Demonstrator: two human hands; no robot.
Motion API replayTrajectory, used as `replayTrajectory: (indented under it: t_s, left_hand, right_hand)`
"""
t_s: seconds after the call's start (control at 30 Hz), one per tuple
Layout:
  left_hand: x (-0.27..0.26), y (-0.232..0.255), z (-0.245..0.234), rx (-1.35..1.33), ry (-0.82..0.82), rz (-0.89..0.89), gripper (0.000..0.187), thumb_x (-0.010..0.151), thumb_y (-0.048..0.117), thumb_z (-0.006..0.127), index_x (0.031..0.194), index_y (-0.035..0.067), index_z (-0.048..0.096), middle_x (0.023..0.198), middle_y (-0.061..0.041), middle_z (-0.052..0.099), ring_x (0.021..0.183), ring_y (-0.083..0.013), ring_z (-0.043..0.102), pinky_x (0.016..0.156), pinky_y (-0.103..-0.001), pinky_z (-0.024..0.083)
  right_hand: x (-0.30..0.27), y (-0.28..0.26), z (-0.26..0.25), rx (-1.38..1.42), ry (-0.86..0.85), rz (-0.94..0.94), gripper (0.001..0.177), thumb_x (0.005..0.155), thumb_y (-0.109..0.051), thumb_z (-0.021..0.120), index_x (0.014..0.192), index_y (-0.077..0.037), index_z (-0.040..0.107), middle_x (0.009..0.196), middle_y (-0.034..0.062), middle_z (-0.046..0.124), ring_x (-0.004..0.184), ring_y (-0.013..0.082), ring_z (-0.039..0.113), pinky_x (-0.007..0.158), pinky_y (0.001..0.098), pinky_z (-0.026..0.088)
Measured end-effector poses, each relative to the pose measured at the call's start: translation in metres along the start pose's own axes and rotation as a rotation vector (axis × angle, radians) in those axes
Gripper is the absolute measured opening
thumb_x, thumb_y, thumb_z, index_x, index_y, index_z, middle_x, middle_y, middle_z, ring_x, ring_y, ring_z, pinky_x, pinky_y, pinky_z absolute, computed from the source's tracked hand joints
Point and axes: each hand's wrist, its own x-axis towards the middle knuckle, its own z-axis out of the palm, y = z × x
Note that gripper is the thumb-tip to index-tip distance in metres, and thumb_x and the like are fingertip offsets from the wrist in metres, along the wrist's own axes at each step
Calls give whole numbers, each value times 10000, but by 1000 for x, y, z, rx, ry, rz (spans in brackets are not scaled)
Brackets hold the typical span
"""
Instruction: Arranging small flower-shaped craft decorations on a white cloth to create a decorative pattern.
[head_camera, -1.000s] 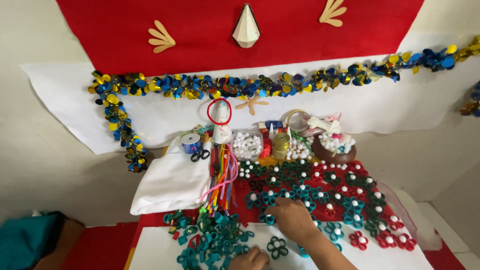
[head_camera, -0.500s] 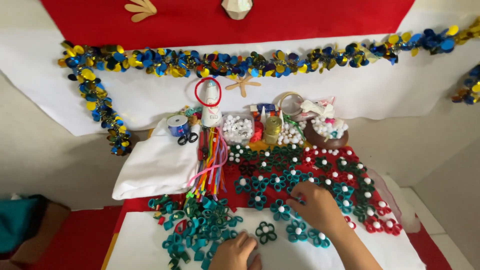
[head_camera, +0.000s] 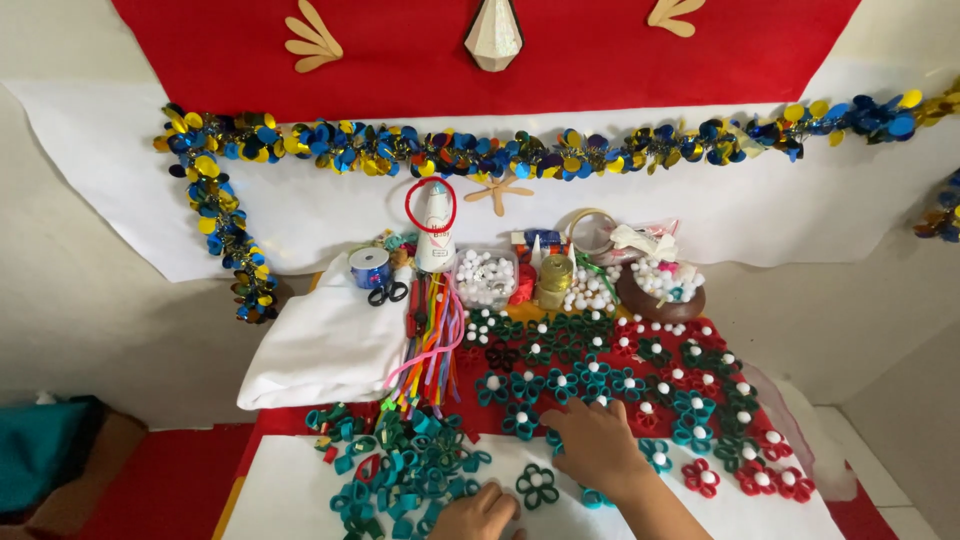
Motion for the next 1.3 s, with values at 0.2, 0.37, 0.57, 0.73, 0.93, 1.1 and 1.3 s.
replayTrajectory:
  t_s: [0.2, 0.37, 0.57, 0.73, 0.93, 1.1, 1.3]
  left_hand:
    - [6, 4, 32, 24, 395, -34, 471, 1028, 631, 509, 758, 246, 546, 671, 38, 402, 401, -136, 313, 393, -331, 286]
    - [5, 7, 32, 58, 528, 0, 379, 1014, 458, 591, 710, 245, 511, 633, 43, 381, 390, -129, 291, 380, -330, 277]
    - [6, 10, 31, 66, 587, 3, 416, 971, 519, 589, 668, 244, 516, 604, 41, 372, 371, -131, 278, 359, -326, 255]
    - [4, 3, 28, 42, 382, -16, 459, 1005, 624, 524, 758, 240, 564, 686, 28, 446, 400, -145, 349, 382, -324, 301]
    - [4, -2, 26, 46, 365, 38, 426, 1037, 557, 536, 777, 221, 563, 684, 21, 430, 405, -147, 339, 372, -313, 307]
    - [3, -10, 21, 24, 204, 47, 364, 1032, 529, 595, 878, 201, 565, 789, 6, 476, 476, -162, 416, 409, -315, 371]
    - [-14, 23, -5, 6, 423, 154, 365, 1019, 519, 592, 839, 204, 628, 744, -4, 556, 451, -143, 494, 389, -310, 380]
  right_hand:
    - [-2, -2, -11, 8, -130, -47, 516, 949, -372, 672, 1424, -358, 470, 1285, 2, 483, 1101, 293, 581, 1119, 520, 258]
    - [1, -4, -17, 88, -98, 28, 482, 926, -207, 614, 1378, -353, 535, 1254, -28, 519, 1063, 263, 608, 1120, 502, 261]
    - [16, 6, -2, 93, -36, 22, 411, 924, -240, 642, 1319, -337, 580, 1220, -41, 525, 960, 228, 634, 1093, 507, 283]
    - [16, 9, -7, 141, -34, 49, 400, 924, -269, 656, 1312, -337, 587, 1231, -48, 529, 995, 228, 644, 1121, 521, 252]
    - [15, 2, -18, 142, -66, 76, 412, 971, -321, 629, 1374, -352, 552, 1339, -24, 485, 1107, 236, 620, 1149, 587, 229]
    - [3, 9, -22, 161, -12, 64, 549, 922, -437, 696, 1437, -409, 510, 1382, -4, 502, 1216, 261, 601, 1130, 553, 260]
    - [-19, 46, -29, 253, 160, 147, 444, 949, -448, 637, 1390, -478, 593, 1545, -95, 468, 1447, 147, 432, 1144, 502, 273]
